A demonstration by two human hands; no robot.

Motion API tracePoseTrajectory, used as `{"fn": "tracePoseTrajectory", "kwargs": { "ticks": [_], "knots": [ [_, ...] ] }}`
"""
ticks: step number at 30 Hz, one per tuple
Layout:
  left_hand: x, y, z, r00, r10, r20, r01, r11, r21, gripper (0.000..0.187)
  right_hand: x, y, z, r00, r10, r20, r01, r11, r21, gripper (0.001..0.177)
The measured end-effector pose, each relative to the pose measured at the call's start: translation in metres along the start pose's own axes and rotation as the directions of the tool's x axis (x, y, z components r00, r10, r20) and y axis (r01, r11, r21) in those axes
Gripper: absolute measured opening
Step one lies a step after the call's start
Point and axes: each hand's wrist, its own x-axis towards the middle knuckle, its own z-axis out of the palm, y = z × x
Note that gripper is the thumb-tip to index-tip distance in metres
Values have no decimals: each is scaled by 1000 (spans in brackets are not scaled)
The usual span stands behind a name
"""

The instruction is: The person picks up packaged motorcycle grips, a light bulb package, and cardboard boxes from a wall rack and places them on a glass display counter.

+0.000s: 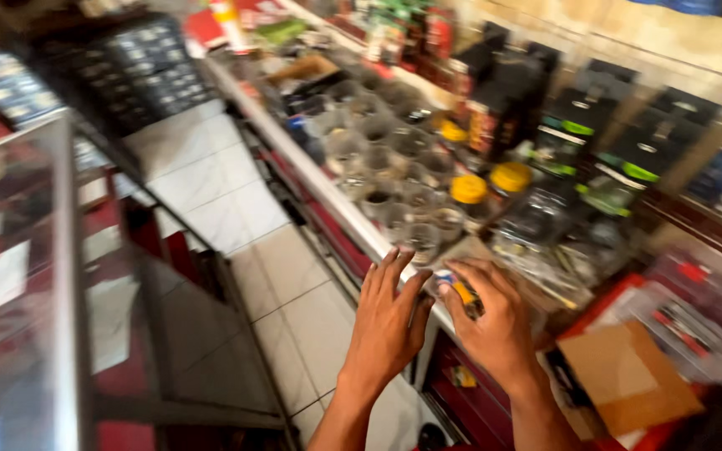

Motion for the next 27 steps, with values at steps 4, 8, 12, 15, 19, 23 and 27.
{"fn": "tracePoseTrajectory", "kwargs": {
  "ticks": [4,8,12,15,19,23,27],
  "knots": [
    [29,18,37,995,76,63,-66,987,-144,42,-6,23,-30,992,44,-115,-43,999,17,29],
    [62,39,63,977,191,91,-158,946,-284,41,-9,42,-60,955,144,-258,-159,987,-37,28],
    [87,62,80,948,316,48,-271,874,-405,32,-17,57,-82,899,184,-397,-250,961,-120,26],
    [110,82,90,923,384,-24,-339,784,-519,29,-11,70,-101,858,138,-494,-266,943,-199,25],
    [146,110,102,899,423,-116,-386,640,-664,24,4,91,-117,762,129,-634,-338,915,-221,32],
    [180,139,116,903,409,-130,-363,566,-740,30,27,118,-122,675,277,-684,-299,950,89,44],
    [204,152,134,912,400,-89,-320,558,-766,20,46,153,-138,645,165,-746,-412,897,-158,67]
  ]
}}
